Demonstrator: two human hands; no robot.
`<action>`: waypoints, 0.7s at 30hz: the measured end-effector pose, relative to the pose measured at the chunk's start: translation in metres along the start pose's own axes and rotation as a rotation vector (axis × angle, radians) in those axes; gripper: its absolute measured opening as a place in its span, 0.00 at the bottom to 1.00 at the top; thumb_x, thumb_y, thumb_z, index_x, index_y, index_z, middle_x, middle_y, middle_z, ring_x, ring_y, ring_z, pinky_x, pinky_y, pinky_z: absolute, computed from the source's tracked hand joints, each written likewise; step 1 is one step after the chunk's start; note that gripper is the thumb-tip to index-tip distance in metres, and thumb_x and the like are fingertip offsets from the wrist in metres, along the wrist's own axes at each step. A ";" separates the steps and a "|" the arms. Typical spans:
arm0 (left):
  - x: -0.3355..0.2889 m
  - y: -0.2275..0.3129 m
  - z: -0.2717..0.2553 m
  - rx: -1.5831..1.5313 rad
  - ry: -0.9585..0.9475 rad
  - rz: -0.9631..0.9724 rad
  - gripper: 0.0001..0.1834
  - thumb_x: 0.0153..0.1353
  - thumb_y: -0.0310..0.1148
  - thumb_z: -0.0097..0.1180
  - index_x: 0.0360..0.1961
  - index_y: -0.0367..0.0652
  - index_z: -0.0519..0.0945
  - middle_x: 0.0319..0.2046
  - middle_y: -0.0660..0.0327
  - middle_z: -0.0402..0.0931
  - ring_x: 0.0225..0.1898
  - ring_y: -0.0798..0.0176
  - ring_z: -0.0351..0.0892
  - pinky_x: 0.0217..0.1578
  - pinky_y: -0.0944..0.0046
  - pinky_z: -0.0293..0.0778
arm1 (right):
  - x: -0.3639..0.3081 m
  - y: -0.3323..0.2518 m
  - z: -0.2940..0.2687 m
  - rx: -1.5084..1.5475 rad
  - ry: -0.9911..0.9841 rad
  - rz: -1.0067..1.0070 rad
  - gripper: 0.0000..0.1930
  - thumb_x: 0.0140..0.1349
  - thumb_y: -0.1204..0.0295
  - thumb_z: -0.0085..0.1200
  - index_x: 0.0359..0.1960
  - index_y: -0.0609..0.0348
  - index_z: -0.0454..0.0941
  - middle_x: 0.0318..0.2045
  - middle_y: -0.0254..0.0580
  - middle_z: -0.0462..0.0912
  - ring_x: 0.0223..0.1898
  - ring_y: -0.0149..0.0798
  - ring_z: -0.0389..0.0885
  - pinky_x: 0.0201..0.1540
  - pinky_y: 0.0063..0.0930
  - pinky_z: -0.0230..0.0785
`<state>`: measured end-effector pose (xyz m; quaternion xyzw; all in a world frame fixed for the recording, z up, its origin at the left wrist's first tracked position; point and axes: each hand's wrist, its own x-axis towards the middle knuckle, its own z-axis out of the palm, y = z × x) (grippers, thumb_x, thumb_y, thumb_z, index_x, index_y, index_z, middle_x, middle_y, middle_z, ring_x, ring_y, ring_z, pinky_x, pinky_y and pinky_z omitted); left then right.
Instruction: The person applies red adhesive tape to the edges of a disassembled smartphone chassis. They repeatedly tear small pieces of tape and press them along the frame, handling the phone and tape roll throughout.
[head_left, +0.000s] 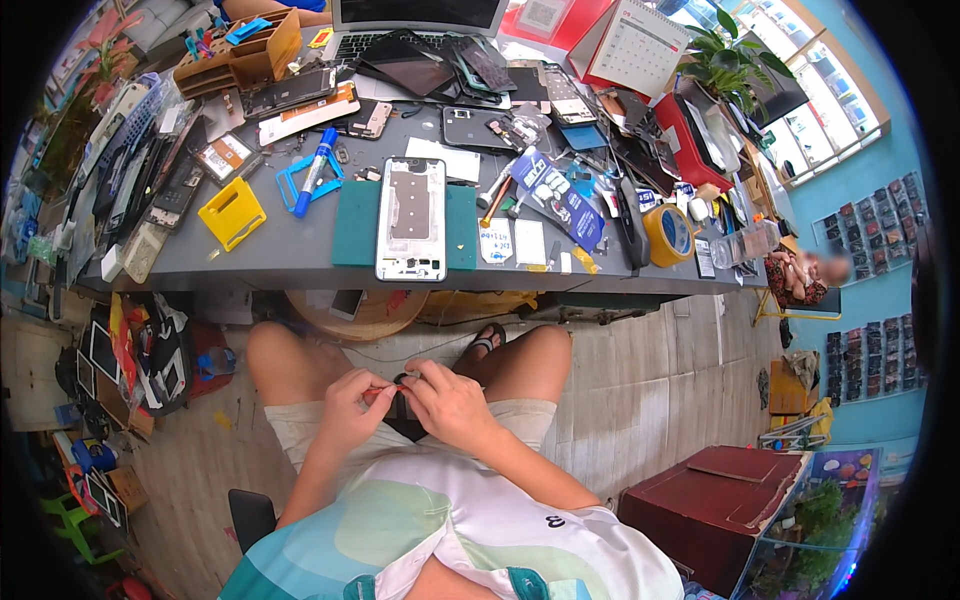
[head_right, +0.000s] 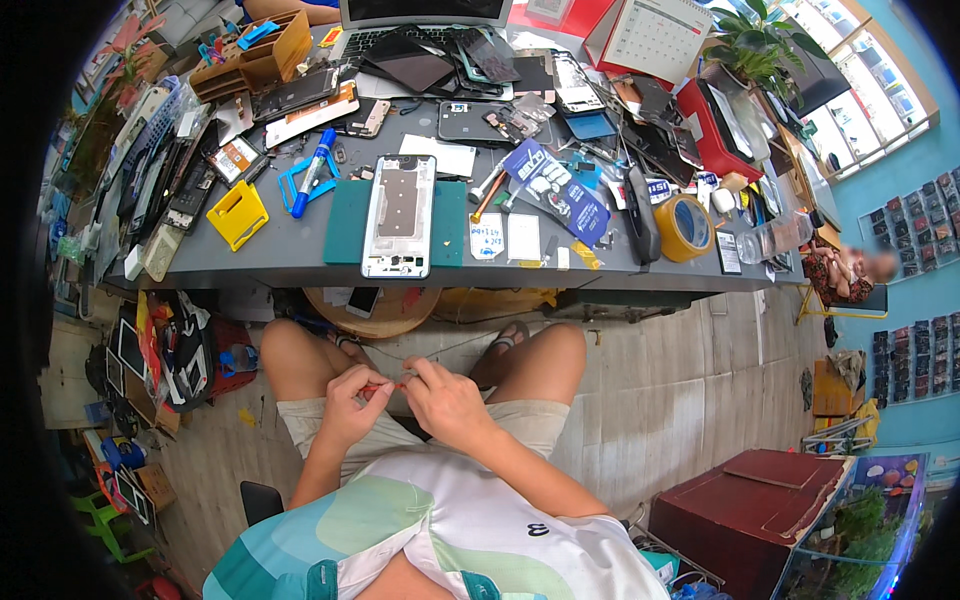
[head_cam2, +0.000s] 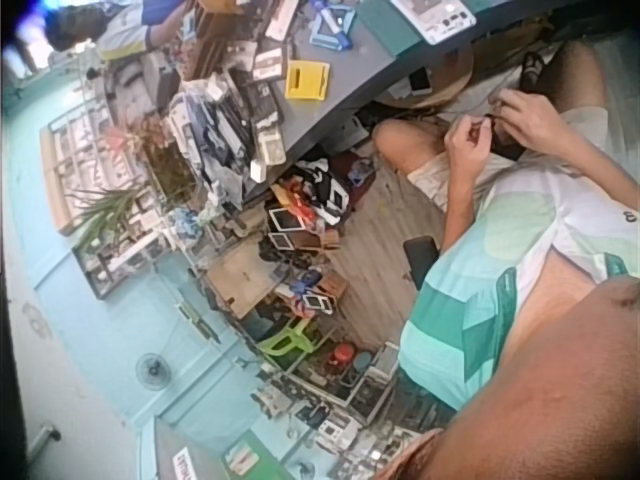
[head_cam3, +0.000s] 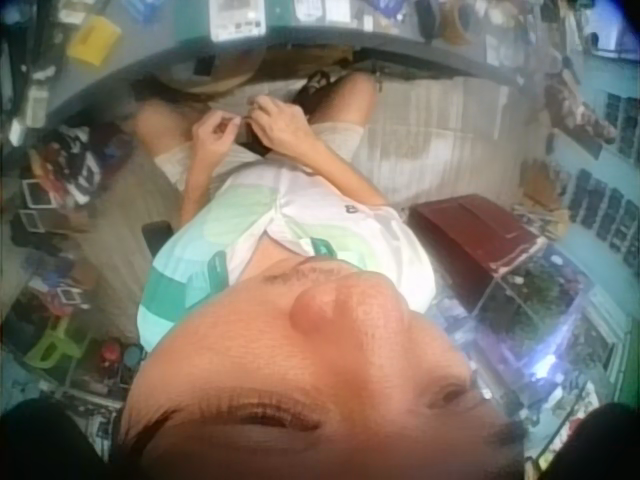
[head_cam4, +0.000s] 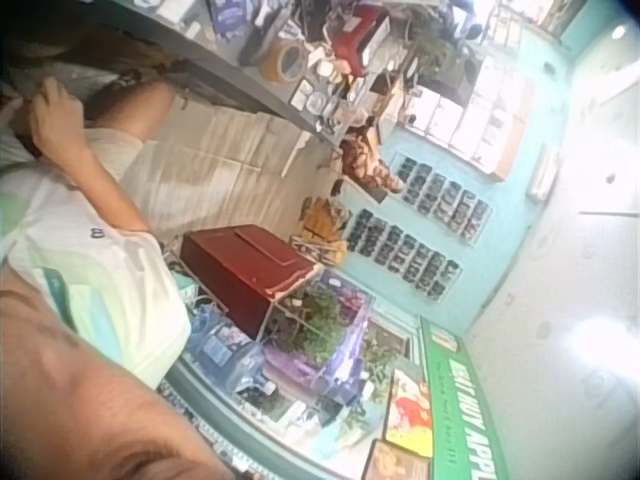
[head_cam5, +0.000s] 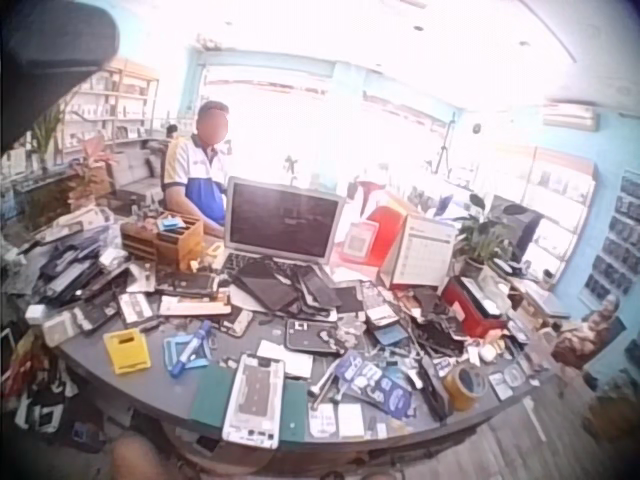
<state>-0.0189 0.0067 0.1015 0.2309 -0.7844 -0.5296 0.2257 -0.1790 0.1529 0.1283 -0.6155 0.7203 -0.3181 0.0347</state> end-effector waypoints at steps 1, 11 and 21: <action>0.000 0.000 0.000 0.009 -0.004 0.001 0.04 0.65 0.22 0.71 0.35 0.33 0.86 0.29 0.58 0.81 0.28 0.67 0.78 0.30 0.65 0.72 | 0.000 0.000 0.000 0.011 0.001 0.002 0.07 0.67 0.73 0.68 0.43 0.60 0.84 0.53 0.40 0.83 0.44 0.42 0.88 0.38 0.36 0.84; -0.002 -0.004 0.001 0.033 -0.008 0.025 0.04 0.64 0.22 0.71 0.35 0.34 0.86 0.27 0.58 0.79 0.26 0.66 0.76 0.28 0.63 0.71 | -0.001 0.002 0.002 0.025 0.012 -0.024 0.06 0.67 0.72 0.68 0.40 0.60 0.84 0.53 0.38 0.84 0.43 0.40 0.87 0.35 0.35 0.83; -0.001 0.000 0.002 0.068 -0.016 0.046 0.04 0.63 0.22 0.71 0.35 0.33 0.86 0.27 0.57 0.78 0.27 0.64 0.76 0.29 0.63 0.71 | -0.003 0.000 0.004 -0.030 -0.014 -0.044 0.06 0.66 0.74 0.66 0.38 0.63 0.84 0.54 0.41 0.84 0.43 0.40 0.86 0.35 0.34 0.84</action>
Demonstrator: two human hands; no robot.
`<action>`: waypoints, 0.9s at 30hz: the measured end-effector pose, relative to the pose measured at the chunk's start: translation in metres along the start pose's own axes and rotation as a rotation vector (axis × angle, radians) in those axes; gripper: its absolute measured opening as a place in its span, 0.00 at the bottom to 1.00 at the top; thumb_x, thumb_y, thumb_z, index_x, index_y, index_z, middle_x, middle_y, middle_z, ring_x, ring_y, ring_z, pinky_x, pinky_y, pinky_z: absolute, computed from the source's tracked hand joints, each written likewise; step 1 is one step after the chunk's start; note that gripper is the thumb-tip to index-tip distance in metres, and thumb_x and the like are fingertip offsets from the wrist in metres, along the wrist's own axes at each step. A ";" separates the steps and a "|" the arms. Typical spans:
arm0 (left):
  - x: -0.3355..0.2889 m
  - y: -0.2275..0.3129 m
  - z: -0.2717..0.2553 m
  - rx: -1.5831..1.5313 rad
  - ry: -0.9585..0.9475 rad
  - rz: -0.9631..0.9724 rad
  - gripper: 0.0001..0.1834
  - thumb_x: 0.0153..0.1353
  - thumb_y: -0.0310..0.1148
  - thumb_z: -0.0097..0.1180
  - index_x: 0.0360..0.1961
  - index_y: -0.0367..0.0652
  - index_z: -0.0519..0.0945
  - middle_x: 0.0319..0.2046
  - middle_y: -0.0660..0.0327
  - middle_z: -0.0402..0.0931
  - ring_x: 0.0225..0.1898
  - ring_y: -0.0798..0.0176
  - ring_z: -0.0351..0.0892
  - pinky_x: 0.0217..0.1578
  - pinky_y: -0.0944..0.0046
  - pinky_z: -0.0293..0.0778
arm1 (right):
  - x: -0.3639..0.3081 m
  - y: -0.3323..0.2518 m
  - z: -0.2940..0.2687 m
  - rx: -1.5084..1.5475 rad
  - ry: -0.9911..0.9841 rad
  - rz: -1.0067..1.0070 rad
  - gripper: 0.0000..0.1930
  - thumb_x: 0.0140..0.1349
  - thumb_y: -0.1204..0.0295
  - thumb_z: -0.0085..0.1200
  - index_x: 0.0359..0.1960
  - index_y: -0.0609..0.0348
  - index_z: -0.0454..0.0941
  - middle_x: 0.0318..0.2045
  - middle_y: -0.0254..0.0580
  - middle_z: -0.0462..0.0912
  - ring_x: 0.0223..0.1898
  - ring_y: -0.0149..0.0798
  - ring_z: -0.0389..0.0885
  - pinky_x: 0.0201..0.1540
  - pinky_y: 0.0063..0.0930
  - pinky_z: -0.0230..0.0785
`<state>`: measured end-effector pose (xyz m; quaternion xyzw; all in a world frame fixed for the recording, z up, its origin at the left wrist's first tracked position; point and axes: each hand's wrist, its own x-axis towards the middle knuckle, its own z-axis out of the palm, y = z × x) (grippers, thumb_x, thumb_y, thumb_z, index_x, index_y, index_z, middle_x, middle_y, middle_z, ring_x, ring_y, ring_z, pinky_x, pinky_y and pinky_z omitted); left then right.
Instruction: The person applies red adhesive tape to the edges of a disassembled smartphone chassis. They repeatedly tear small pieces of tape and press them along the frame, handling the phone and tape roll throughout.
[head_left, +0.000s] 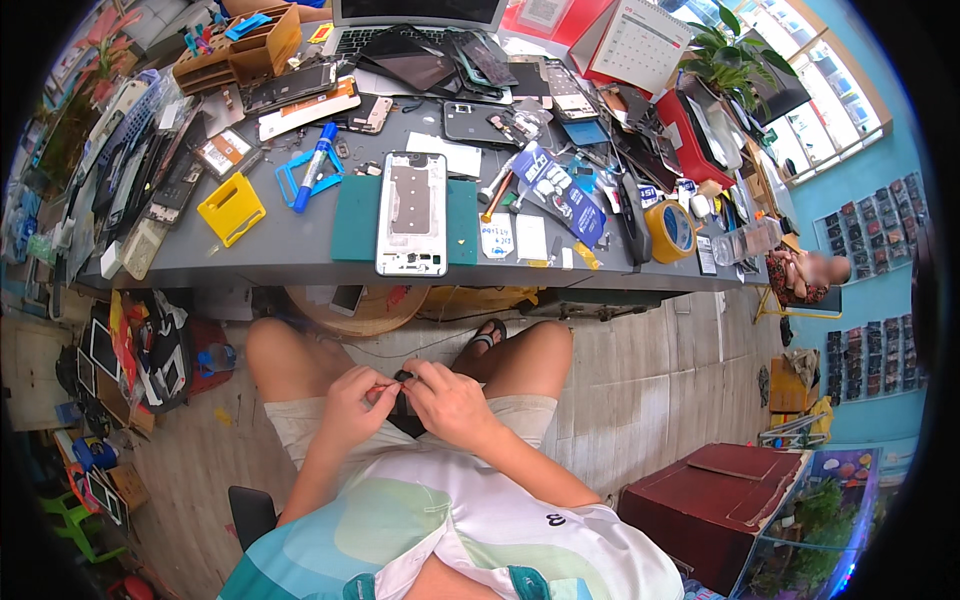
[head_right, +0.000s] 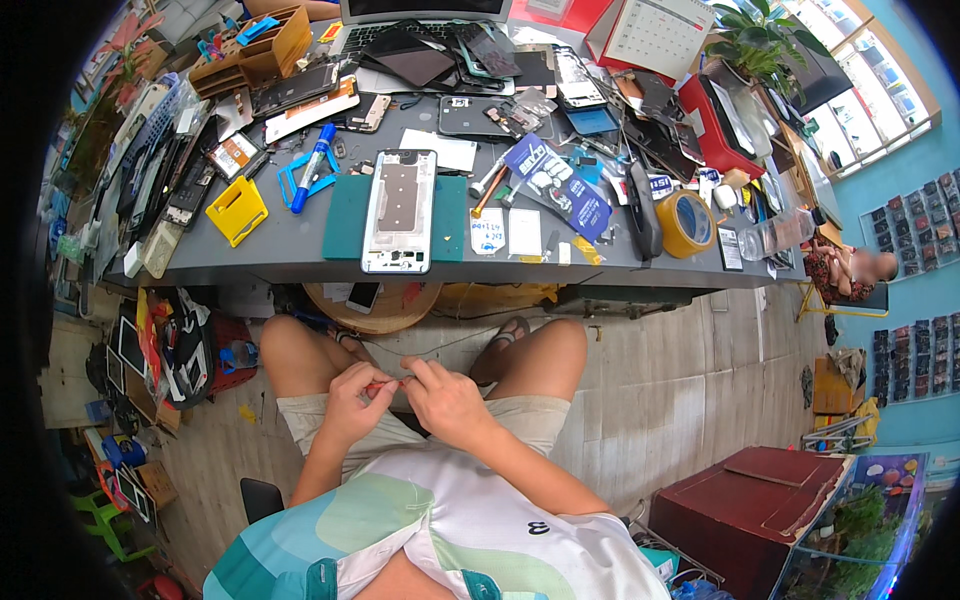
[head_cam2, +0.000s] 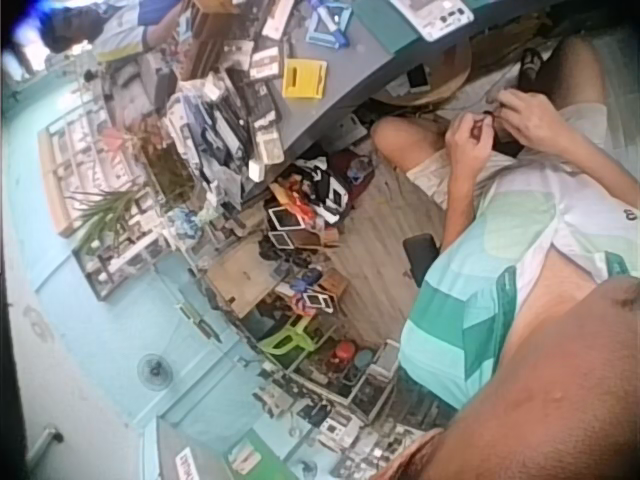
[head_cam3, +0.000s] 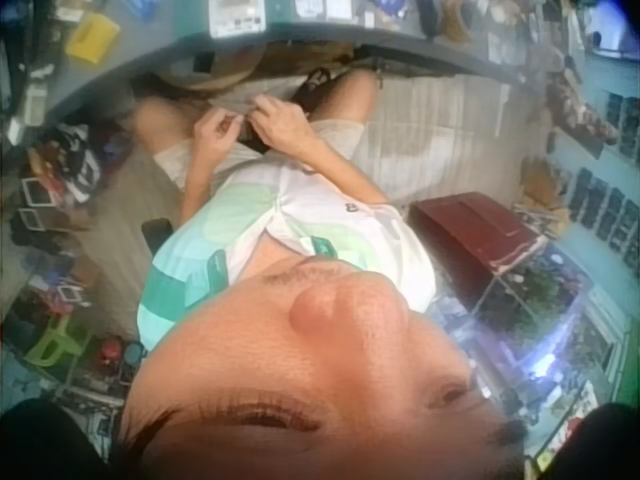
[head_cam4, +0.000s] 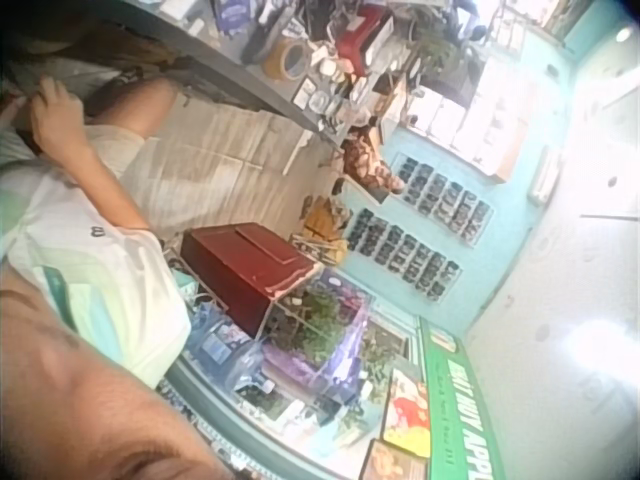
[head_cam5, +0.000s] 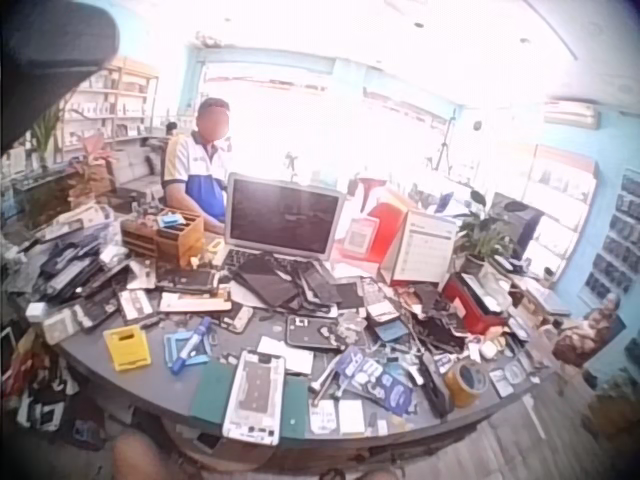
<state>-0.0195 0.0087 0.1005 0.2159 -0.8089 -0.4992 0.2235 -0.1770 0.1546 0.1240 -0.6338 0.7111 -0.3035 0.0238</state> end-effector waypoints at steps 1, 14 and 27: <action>0.000 0.001 0.000 -0.006 0.002 -0.007 0.04 0.63 0.22 0.71 0.35 0.33 0.86 0.27 0.57 0.78 0.27 0.64 0.76 0.29 0.63 0.71 | 0.000 0.000 0.001 0.002 0.001 0.004 0.06 0.66 0.74 0.67 0.38 0.63 0.84 0.54 0.40 0.84 0.43 0.40 0.86 0.35 0.35 0.84; -0.005 -0.007 -0.003 -0.057 -0.032 -0.070 0.06 0.66 0.24 0.71 0.36 0.31 0.86 0.28 0.58 0.81 0.27 0.67 0.78 0.30 0.65 0.73 | 0.002 0.003 -0.002 0.123 -0.042 0.064 0.06 0.65 0.72 0.71 0.41 0.57 0.88 0.55 0.34 0.85 0.41 0.38 0.90 0.38 0.37 0.83; -0.008 -0.012 -0.004 -0.063 -0.070 -0.071 0.07 0.67 0.25 0.70 0.35 0.32 0.86 0.27 0.57 0.82 0.26 0.66 0.78 0.28 0.63 0.74 | 0.006 0.004 -0.010 0.190 -0.129 0.022 0.05 0.69 0.72 0.67 0.39 0.61 0.87 0.59 0.38 0.84 0.47 0.44 0.89 0.37 0.41 0.82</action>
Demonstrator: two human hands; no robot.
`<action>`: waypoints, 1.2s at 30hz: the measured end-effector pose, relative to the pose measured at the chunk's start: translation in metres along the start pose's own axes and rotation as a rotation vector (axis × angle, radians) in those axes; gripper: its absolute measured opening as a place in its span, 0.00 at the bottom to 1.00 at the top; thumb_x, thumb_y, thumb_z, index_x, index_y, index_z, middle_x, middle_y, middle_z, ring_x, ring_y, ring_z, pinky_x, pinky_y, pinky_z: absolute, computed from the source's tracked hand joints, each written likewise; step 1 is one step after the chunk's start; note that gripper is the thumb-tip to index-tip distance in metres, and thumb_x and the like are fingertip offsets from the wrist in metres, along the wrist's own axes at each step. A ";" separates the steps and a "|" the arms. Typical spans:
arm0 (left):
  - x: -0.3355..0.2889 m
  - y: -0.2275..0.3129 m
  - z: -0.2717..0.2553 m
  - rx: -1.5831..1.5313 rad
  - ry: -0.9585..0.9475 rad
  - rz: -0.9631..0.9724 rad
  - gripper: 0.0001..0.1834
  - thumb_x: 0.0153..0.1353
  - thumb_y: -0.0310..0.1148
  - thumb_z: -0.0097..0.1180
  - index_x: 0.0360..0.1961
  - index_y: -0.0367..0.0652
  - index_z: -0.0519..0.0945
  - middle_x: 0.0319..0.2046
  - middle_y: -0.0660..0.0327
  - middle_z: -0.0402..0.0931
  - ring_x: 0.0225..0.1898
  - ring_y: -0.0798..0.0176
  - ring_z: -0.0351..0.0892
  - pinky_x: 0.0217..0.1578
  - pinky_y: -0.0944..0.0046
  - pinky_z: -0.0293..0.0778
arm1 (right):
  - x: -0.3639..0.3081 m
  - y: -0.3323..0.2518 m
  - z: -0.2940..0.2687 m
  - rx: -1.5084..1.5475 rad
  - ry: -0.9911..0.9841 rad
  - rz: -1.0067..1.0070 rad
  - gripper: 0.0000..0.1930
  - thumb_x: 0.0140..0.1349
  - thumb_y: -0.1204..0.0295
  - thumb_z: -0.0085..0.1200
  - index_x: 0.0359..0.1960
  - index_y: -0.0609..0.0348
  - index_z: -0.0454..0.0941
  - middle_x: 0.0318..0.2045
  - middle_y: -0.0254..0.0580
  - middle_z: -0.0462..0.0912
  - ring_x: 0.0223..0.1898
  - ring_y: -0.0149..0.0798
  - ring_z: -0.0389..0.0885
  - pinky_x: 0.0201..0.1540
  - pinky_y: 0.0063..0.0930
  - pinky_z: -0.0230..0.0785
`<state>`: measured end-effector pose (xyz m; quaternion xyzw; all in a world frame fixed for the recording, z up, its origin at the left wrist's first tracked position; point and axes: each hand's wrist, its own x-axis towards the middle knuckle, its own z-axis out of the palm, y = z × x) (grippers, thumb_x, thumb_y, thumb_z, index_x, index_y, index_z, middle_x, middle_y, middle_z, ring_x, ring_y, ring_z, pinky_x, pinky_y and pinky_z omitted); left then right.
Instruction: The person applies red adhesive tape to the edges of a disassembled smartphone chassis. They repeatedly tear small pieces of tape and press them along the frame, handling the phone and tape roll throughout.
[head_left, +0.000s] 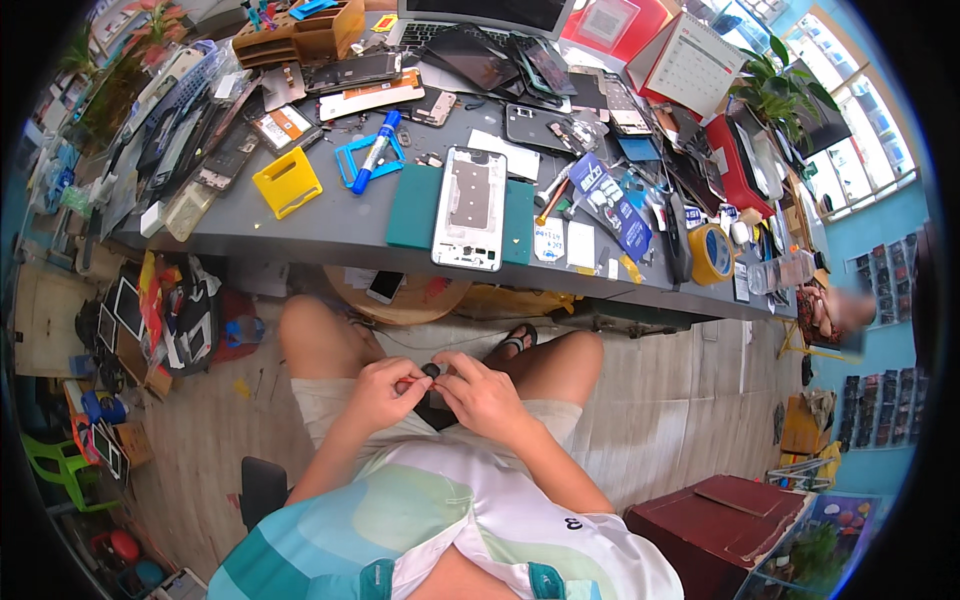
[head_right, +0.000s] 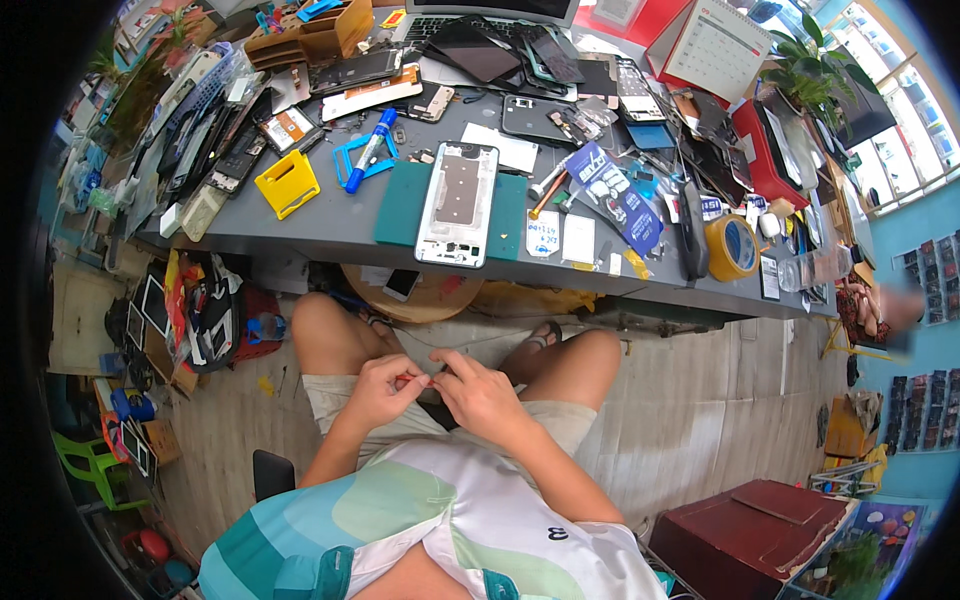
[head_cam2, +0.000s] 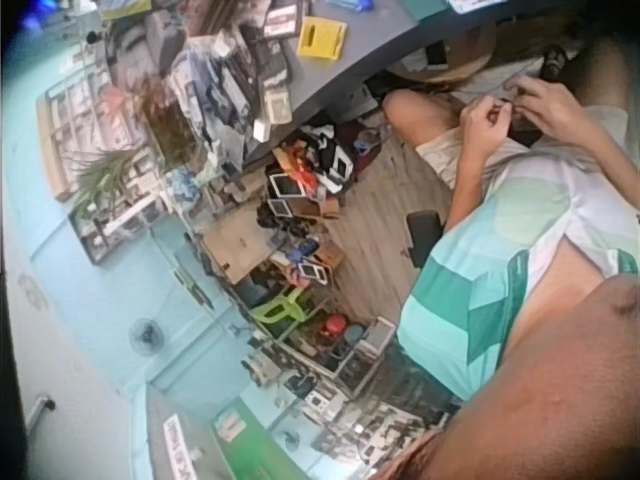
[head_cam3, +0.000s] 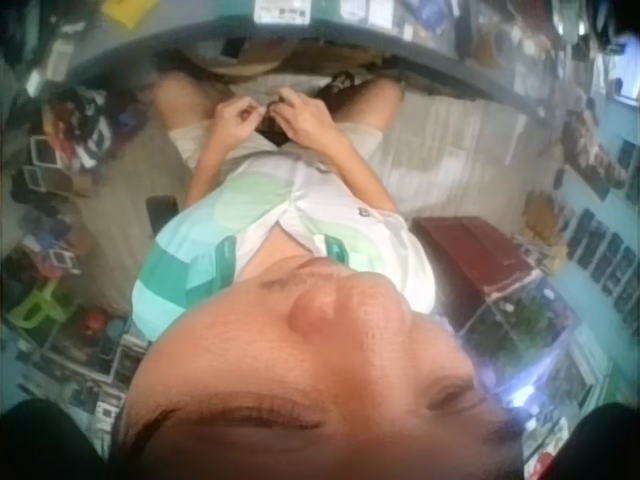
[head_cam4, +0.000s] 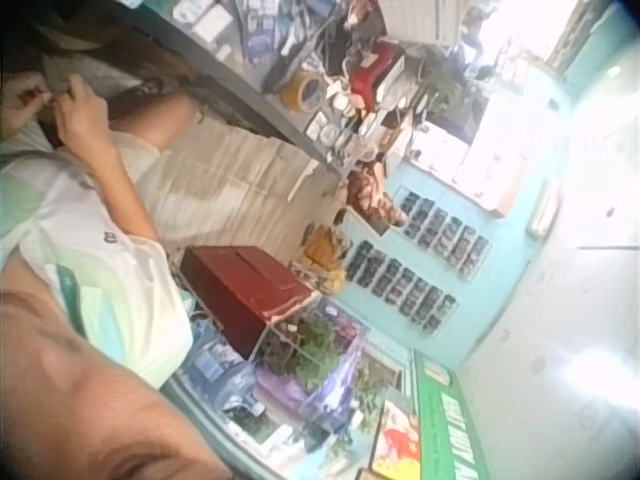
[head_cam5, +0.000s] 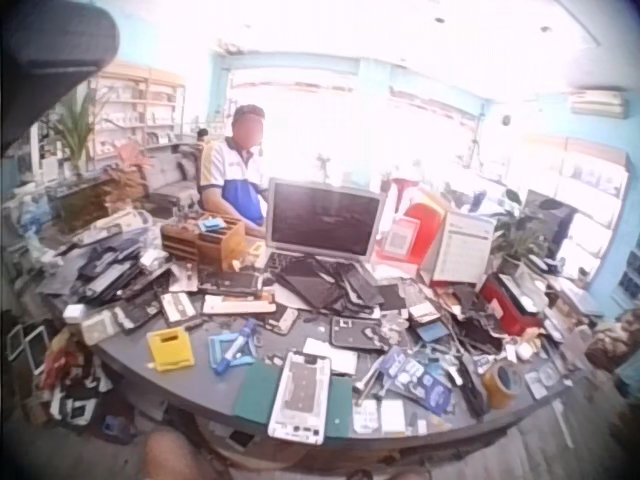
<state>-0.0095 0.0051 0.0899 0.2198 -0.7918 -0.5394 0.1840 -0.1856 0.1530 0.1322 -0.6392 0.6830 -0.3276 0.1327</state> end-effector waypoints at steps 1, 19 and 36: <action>0.001 0.002 0.000 0.002 -0.001 0.001 0.07 0.67 0.26 0.70 0.35 0.33 0.86 0.27 0.57 0.82 0.25 0.66 0.78 0.28 0.63 0.73 | 0.000 0.001 -0.001 -0.005 -0.009 0.001 0.05 0.67 0.73 0.68 0.40 0.60 0.87 0.59 0.37 0.84 0.46 0.42 0.89 0.38 0.40 0.83; 0.001 0.008 -0.003 -0.151 0.065 -0.110 0.08 0.70 0.27 0.69 0.37 0.31 0.87 0.29 0.61 0.85 0.29 0.74 0.78 0.31 0.67 0.74 | -0.007 0.012 0.003 0.015 0.065 0.061 0.08 0.67 0.70 0.71 0.43 0.60 0.87 0.53 0.40 0.87 0.41 0.46 0.91 0.38 0.41 0.84; 0.002 -0.007 0.002 -0.359 -0.125 -0.306 0.12 0.76 0.32 0.62 0.40 0.33 0.89 0.33 0.65 0.87 0.36 0.73 0.79 0.40 0.68 0.74 | -0.003 0.011 0.001 0.162 0.137 0.072 0.07 0.68 0.72 0.70 0.42 0.60 0.85 0.49 0.40 0.89 0.42 0.48 0.91 0.42 0.41 0.84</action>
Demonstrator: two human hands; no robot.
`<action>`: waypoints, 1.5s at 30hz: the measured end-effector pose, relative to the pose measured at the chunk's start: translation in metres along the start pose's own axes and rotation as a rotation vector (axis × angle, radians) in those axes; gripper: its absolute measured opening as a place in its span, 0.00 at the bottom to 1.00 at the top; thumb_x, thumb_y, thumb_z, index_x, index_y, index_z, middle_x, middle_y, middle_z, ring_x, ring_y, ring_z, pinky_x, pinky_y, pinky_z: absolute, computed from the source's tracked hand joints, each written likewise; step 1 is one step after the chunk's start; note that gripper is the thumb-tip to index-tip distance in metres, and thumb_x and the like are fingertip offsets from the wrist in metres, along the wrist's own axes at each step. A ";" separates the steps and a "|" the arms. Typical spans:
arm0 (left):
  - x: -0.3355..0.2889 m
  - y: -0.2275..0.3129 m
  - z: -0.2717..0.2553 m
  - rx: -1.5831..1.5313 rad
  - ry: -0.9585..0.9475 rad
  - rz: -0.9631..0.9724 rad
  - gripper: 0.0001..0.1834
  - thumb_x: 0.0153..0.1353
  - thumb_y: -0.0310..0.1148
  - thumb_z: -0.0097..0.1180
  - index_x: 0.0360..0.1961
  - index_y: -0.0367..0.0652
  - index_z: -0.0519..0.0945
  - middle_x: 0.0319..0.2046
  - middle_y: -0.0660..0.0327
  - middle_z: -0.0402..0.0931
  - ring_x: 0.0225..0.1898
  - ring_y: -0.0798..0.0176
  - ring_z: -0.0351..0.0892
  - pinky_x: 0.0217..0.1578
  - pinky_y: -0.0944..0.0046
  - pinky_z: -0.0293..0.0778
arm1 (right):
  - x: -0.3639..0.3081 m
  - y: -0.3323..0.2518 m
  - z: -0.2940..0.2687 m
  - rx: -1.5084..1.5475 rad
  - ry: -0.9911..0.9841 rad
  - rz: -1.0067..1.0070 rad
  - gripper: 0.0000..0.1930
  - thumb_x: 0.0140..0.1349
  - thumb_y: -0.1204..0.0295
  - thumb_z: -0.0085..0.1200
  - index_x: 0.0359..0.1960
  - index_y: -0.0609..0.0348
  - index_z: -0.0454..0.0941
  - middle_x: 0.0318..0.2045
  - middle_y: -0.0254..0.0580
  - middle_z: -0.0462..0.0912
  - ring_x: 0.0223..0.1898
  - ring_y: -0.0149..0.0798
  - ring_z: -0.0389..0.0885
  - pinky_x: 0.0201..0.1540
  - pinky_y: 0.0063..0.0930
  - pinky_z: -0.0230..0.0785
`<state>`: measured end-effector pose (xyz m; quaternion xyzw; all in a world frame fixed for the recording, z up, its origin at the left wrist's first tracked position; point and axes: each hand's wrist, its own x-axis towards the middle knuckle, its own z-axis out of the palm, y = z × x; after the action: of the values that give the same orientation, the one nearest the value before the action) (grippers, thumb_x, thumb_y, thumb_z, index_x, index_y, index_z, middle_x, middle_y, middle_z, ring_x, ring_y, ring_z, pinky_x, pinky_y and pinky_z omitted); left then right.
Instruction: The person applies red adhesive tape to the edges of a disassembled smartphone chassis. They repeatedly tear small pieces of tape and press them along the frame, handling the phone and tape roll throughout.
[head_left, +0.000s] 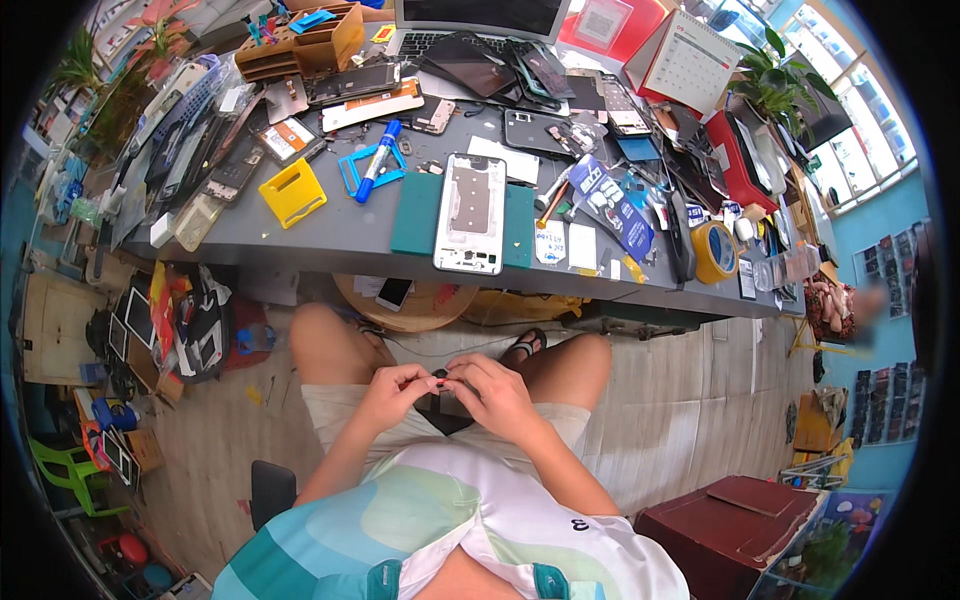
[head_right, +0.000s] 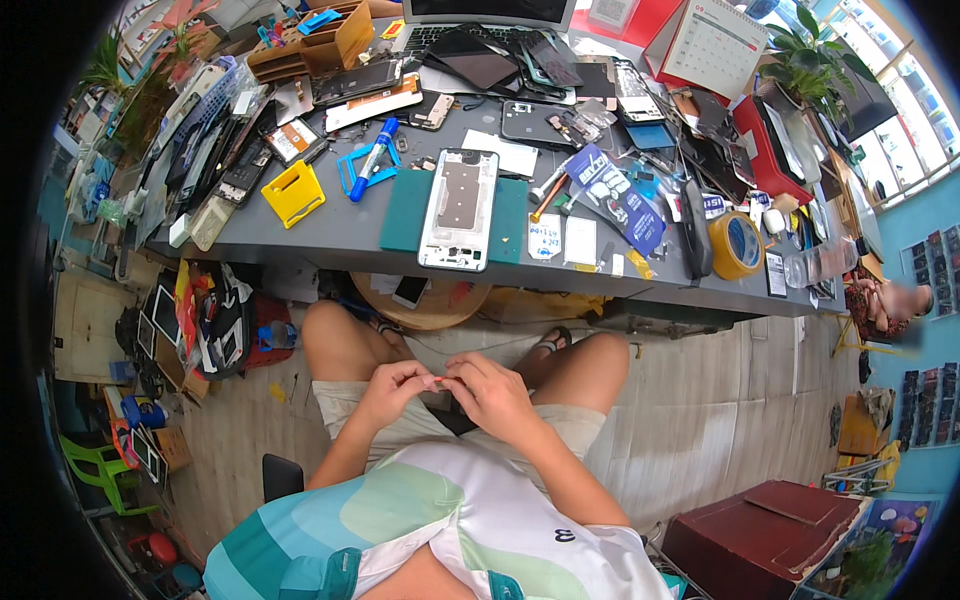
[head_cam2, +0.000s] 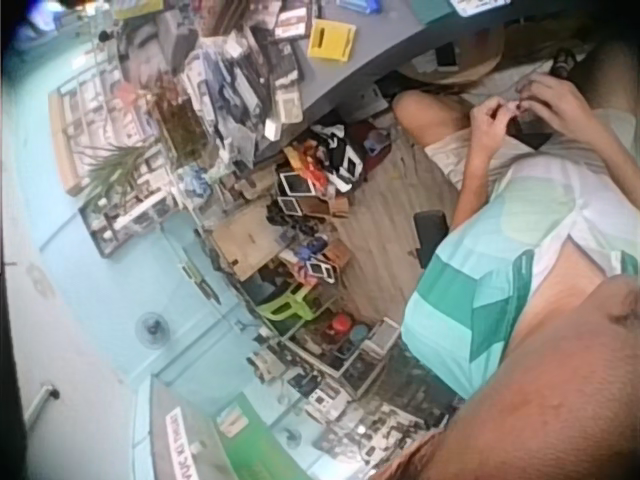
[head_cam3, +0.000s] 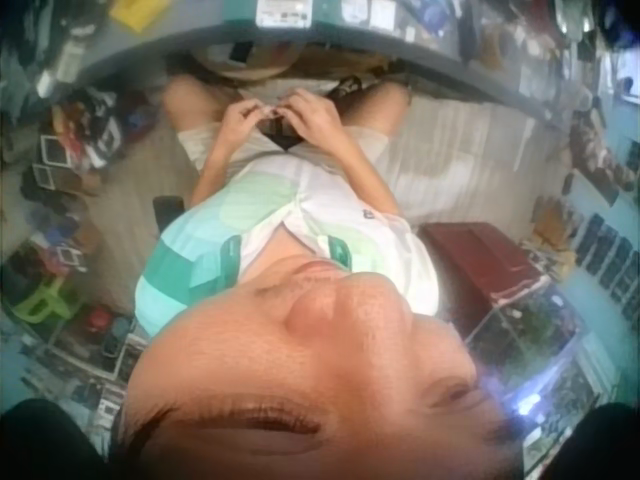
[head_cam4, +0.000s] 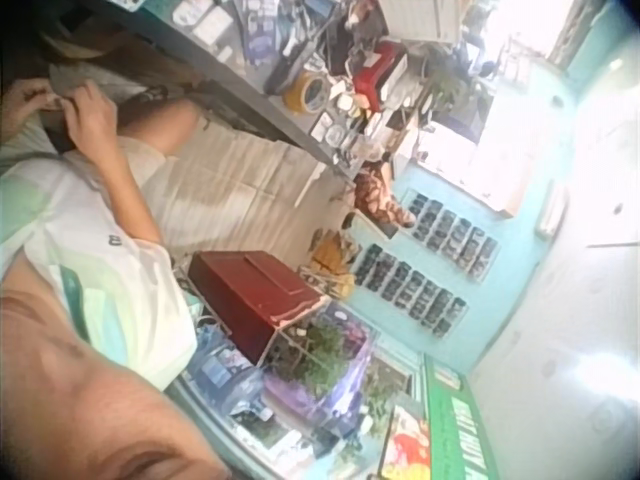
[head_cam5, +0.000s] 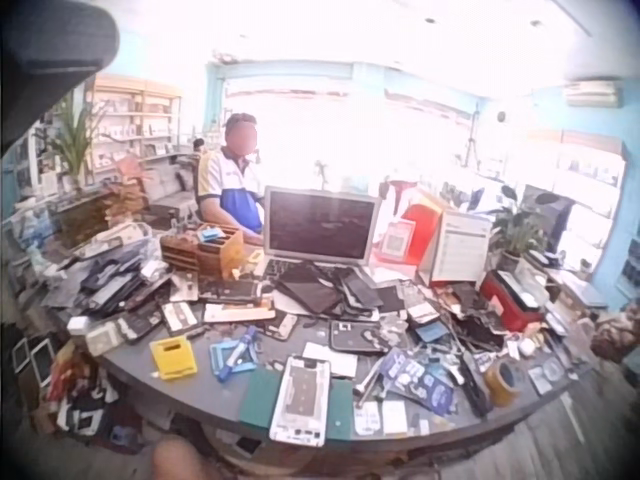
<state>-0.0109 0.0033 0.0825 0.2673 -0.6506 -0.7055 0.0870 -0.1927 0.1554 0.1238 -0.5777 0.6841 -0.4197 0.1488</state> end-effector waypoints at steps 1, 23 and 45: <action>0.000 -0.002 -0.001 -0.001 0.000 0.016 0.13 0.76 0.33 0.61 0.40 0.33 0.89 0.32 0.65 0.87 0.35 0.74 0.78 0.38 0.68 0.73 | 0.000 0.001 0.000 0.006 -0.004 0.012 0.07 0.68 0.72 0.70 0.44 0.59 0.86 0.49 0.40 0.89 0.43 0.48 0.91 0.43 0.41 0.84; 0.003 0.017 0.005 -0.080 -0.017 -0.028 0.14 0.75 0.34 0.60 0.33 0.36 0.87 0.25 0.68 0.79 0.28 0.75 0.66 0.32 0.68 0.62 | 0.003 0.002 0.001 0.147 0.052 0.065 0.07 0.70 0.72 0.70 0.44 0.60 0.87 0.42 0.44 0.89 0.41 0.51 0.90 0.43 0.40 0.82; -0.006 0.033 -0.007 -0.420 -0.263 0.025 0.18 0.72 0.39 0.53 0.39 0.32 0.85 0.33 0.61 0.81 0.34 0.71 0.67 0.37 0.65 0.65 | 0.003 -0.007 -0.025 0.393 -0.049 0.166 0.09 0.65 0.79 0.73 0.45 0.64 0.92 0.36 0.41 0.91 0.34 0.36 0.86 0.39 0.30 0.79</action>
<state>-0.0103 -0.0043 0.1157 0.1412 -0.4986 -0.8529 0.0636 -0.2058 0.1628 0.1453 -0.4894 0.6306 -0.5171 0.3090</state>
